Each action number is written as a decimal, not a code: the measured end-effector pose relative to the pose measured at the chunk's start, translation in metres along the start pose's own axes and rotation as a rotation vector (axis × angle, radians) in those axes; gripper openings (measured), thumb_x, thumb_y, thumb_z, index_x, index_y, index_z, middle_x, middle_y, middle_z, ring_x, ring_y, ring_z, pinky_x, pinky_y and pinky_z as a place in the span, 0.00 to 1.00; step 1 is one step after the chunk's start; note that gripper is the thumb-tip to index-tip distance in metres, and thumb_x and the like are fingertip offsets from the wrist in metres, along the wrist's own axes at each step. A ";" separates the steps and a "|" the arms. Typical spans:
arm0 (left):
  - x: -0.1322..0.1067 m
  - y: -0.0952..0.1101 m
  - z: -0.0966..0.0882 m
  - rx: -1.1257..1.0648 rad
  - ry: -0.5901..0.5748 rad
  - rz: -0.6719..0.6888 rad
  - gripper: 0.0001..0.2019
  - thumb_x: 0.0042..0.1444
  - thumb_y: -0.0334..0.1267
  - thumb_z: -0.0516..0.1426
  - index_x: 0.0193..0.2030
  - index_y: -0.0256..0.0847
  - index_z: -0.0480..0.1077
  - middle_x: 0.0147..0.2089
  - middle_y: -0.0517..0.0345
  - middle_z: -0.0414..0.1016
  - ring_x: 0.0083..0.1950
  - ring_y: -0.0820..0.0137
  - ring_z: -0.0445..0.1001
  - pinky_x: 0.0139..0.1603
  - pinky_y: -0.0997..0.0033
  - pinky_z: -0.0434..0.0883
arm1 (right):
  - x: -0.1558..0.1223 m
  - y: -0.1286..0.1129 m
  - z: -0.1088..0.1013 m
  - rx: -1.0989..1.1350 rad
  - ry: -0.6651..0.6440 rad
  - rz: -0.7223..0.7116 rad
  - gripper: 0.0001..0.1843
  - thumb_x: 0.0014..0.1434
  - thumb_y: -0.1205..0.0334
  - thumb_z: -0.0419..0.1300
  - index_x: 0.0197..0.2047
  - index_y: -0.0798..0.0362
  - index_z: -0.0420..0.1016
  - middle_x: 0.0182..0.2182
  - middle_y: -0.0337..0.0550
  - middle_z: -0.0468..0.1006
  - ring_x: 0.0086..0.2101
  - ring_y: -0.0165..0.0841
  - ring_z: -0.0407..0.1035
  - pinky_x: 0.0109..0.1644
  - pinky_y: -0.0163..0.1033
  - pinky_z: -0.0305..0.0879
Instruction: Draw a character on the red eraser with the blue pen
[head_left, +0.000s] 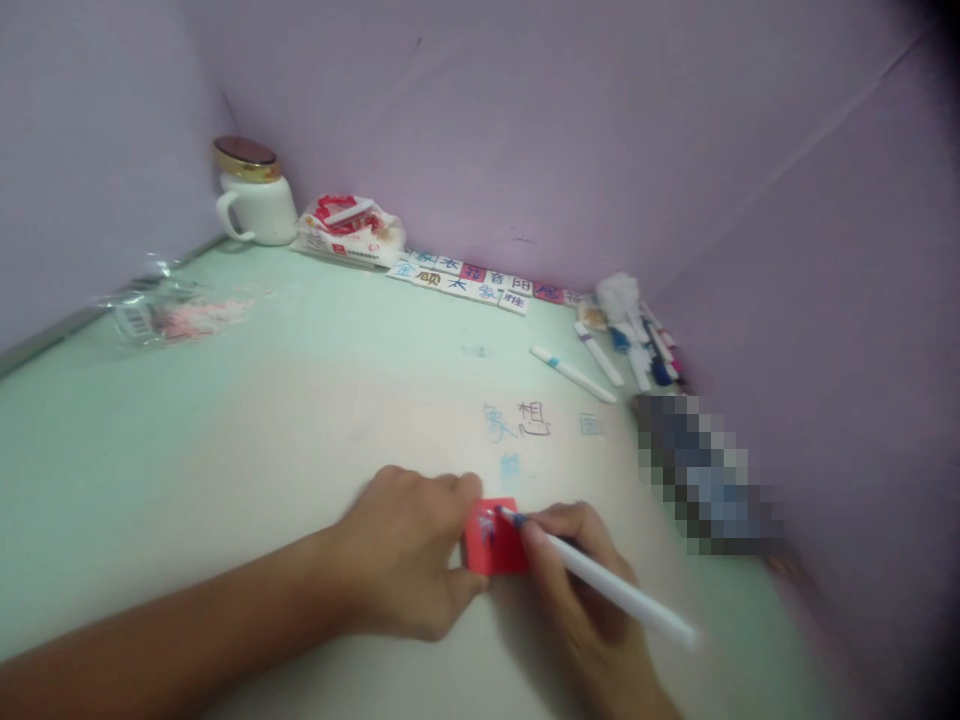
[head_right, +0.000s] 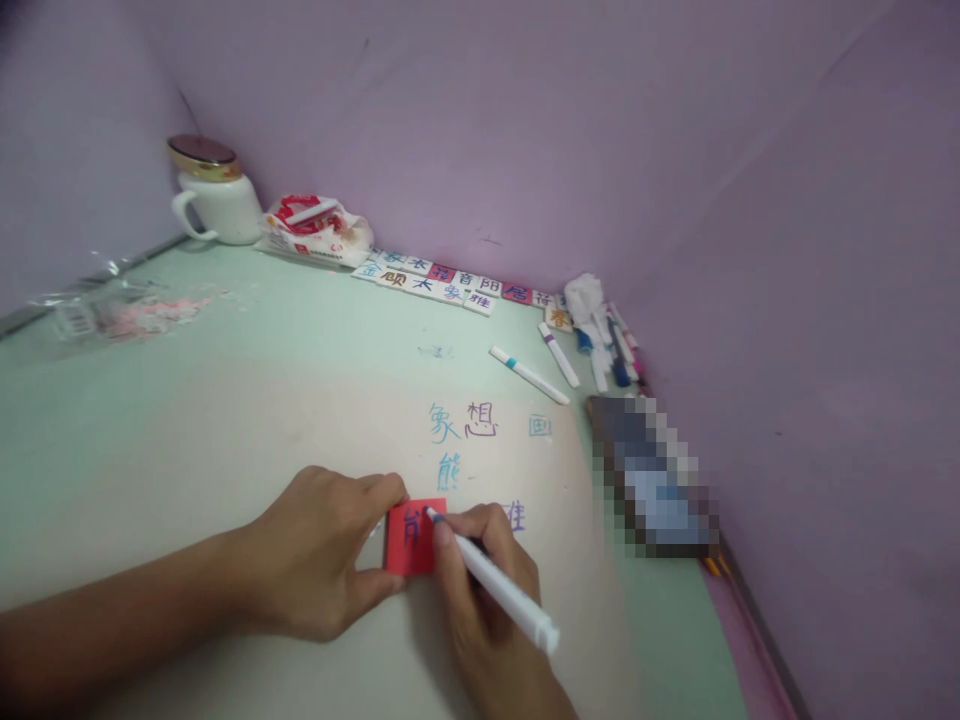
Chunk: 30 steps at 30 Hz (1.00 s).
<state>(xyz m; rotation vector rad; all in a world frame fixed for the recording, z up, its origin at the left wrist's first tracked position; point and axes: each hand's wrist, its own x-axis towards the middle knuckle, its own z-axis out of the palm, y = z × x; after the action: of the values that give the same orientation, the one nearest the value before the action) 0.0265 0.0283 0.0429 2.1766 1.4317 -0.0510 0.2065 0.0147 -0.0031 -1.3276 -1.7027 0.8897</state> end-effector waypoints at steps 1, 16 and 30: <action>0.000 0.000 0.000 0.002 0.000 0.001 0.11 0.51 0.47 0.51 0.36 0.42 0.60 0.34 0.57 0.73 0.30 0.63 0.72 0.29 0.65 0.63 | 0.000 0.000 0.000 0.000 -0.002 0.005 0.08 0.60 0.59 0.54 0.30 0.51 0.67 0.21 0.36 0.69 0.22 0.27 0.63 0.23 0.32 0.58; 0.000 0.001 -0.001 -0.002 -0.009 -0.001 0.11 0.51 0.46 0.51 0.36 0.42 0.60 0.34 0.57 0.73 0.30 0.63 0.72 0.30 0.65 0.63 | 0.001 0.000 -0.001 0.039 -0.034 0.060 0.08 0.59 0.58 0.54 0.30 0.51 0.67 0.22 0.36 0.71 0.23 0.28 0.65 0.24 0.32 0.60; 0.000 0.000 0.002 -0.003 -0.006 0.001 0.11 0.51 0.46 0.51 0.35 0.42 0.60 0.34 0.57 0.73 0.30 0.64 0.71 0.29 0.66 0.61 | 0.000 -0.001 -0.003 -0.009 -0.061 0.046 0.08 0.60 0.58 0.54 0.30 0.50 0.65 0.22 0.35 0.70 0.22 0.27 0.63 0.23 0.31 0.57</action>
<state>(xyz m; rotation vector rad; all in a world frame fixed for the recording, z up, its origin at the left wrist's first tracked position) 0.0266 0.0273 0.0409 2.1734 1.4259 -0.0555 0.2090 0.0146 -0.0010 -1.3634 -1.7305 0.9592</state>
